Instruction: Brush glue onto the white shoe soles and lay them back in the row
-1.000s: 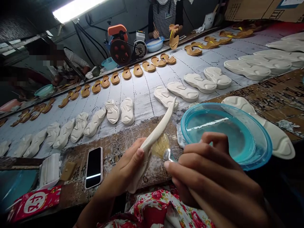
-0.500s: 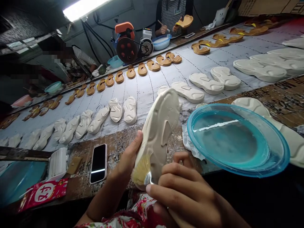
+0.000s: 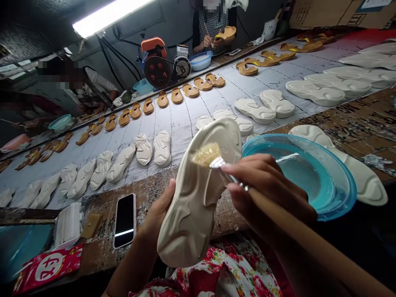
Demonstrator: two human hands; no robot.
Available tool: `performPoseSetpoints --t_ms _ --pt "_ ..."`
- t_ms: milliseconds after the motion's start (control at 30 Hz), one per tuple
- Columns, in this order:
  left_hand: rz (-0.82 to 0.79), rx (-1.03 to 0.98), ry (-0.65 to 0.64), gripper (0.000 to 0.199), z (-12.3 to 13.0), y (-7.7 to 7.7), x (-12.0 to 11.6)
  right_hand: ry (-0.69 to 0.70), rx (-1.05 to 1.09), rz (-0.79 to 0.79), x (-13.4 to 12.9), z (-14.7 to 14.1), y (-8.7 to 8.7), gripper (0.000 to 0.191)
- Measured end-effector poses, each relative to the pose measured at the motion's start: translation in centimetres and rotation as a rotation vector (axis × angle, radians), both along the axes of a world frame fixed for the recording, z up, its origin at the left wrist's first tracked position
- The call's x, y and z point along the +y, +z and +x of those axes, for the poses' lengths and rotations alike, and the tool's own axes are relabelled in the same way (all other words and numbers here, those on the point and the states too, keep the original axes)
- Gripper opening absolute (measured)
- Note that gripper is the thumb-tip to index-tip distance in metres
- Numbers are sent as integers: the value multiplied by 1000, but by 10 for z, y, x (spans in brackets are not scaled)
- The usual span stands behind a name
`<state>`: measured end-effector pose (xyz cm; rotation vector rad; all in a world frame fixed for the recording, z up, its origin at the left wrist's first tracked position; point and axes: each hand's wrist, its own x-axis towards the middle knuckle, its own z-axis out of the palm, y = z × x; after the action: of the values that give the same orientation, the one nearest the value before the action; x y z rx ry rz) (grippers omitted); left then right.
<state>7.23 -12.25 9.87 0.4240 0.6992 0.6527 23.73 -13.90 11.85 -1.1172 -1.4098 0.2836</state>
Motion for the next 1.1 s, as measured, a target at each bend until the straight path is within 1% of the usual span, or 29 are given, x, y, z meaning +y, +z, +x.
performPoseSetpoints --t_ms 100,133,200,300,333,433,500,567,633,700,767,833,900,967,1033,1100 --pt "42 -62 -23 56 1 -2 1 178 -131 283 12 1 -10 21" --pt "53 -83 -19 59 1 -2 2 208 -144 308 13 1 -13 19" --pt "65 -103 28 61 2 -3 5 288 -194 266 8 -1 -19 13" --pt "49 -110 93 61 3 -1 9 409 -324 165 -7 -2 -22 10" --pt "40 -113 98 61 3 -1 9 406 -331 160 -11 0 -23 10" --pt "14 -94 123 59 2 1 9 258 -244 185 -17 8 -25 12" --pt "11 -73 157 57 2 1 9 219 -250 169 -19 13 -25 13" --pt "22 -73 172 57 2 1 10 276 -320 114 -21 15 -24 14" --pt "32 -80 174 61 3 1 11 340 -342 109 -24 15 -23 14" --pt "38 -68 186 65 4 3 13 349 -297 151 -27 15 -23 13" --pt "45 -55 201 67 5 5 13 293 -233 201 -27 15 -25 15" --pt "57 -57 213 68 7 7 14 255 -249 187 -26 14 -28 14" --pt "63 -57 240 72 9 7 15 279 -305 174 -24 11 -31 12" --pt "67 -52 296 75 11 6 18 334 -329 183 -24 7 -34 13" --pt "66 -47 352 75 10 5 21 374 -269 195 -26 4 -37 11" --pt "63 -44 367 74 10 4 24 394 -201 182 -28 6 -37 11"
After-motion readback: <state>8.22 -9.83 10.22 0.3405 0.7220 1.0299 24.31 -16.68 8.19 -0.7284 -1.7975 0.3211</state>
